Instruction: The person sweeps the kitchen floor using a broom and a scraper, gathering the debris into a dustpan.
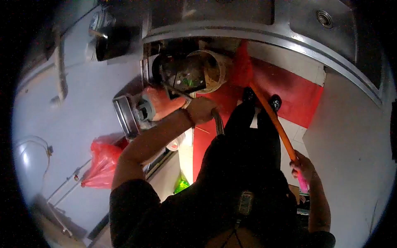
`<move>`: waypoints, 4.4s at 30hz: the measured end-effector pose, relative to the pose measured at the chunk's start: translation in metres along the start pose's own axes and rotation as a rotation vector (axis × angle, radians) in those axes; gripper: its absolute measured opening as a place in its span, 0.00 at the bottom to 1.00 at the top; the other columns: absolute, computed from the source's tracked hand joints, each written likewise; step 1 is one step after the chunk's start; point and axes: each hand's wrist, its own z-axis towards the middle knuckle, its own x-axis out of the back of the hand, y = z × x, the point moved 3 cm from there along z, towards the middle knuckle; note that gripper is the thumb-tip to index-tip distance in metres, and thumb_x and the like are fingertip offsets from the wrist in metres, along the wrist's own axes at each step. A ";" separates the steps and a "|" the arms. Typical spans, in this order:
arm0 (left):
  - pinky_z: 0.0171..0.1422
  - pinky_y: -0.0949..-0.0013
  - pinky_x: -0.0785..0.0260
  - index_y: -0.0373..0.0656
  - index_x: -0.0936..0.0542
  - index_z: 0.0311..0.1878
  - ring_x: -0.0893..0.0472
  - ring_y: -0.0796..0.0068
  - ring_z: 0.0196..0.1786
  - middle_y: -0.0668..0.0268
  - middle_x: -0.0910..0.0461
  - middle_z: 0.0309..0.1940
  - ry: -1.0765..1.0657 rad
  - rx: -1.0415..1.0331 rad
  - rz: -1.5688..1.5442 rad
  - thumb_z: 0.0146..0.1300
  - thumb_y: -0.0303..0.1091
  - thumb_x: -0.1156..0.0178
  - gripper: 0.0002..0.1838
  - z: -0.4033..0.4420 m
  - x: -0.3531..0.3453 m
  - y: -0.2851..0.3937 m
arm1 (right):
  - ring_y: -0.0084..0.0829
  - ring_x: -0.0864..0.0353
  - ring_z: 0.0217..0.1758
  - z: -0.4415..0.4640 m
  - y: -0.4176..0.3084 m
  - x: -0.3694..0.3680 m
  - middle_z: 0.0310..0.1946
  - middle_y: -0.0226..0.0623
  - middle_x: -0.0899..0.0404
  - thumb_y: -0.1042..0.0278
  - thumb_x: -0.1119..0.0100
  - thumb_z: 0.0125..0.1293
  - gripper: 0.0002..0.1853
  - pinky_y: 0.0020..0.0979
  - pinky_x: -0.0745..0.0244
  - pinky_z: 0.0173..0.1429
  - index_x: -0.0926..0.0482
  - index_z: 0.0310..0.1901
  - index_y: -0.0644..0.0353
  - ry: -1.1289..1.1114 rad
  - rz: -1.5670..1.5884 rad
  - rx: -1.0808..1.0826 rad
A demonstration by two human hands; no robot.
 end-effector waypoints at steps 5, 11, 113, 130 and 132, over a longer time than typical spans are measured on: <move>0.28 0.56 0.38 0.46 0.31 0.22 0.29 0.55 0.23 0.59 0.31 0.18 -0.111 -0.091 0.071 0.57 0.39 0.48 0.12 0.017 -0.024 -0.009 | 0.19 0.39 0.18 -0.074 -0.012 -0.021 0.24 0.28 0.34 0.66 0.42 0.53 0.32 0.21 0.40 0.21 0.37 0.62 0.53 -0.145 0.149 -0.171; 0.38 0.60 0.28 0.48 0.20 0.31 0.21 0.59 0.32 0.63 0.21 0.25 0.039 0.185 0.020 0.53 0.37 0.44 0.06 0.002 0.022 0.039 | 0.19 0.36 0.21 -0.012 0.023 -0.039 0.25 0.27 0.30 0.65 0.47 0.61 0.24 0.21 0.37 0.25 0.34 0.60 0.54 -0.165 -0.350 0.306; 0.25 0.75 0.39 0.38 0.25 0.23 0.35 0.85 0.20 0.72 0.31 0.17 1.096 0.590 -0.336 0.58 0.43 0.39 0.18 -0.240 0.154 -0.055 | 0.34 0.25 0.48 -0.083 0.089 -0.045 0.45 0.43 0.23 0.70 0.43 0.57 0.28 0.31 0.29 0.51 0.36 0.60 0.60 0.401 -0.642 0.583; 0.21 0.76 0.43 0.42 0.32 0.16 0.36 0.82 0.16 0.70 0.34 0.12 1.516 0.496 -0.563 0.61 0.40 0.42 0.21 -0.242 0.185 0.089 | 0.33 0.26 0.20 0.021 0.134 0.161 0.23 0.41 0.24 0.76 0.48 0.53 0.23 0.32 0.30 0.23 0.30 0.53 0.57 0.698 -0.675 0.298; 0.21 0.77 0.44 0.42 0.32 0.17 0.36 0.82 0.16 0.70 0.34 0.12 1.548 0.450 -0.604 0.61 0.39 0.43 0.20 -0.230 0.181 0.088 | 0.24 0.30 0.13 0.013 0.112 0.140 0.20 0.36 0.26 0.77 0.46 0.53 0.25 0.29 0.33 0.14 0.32 0.56 0.55 0.658 -0.522 0.200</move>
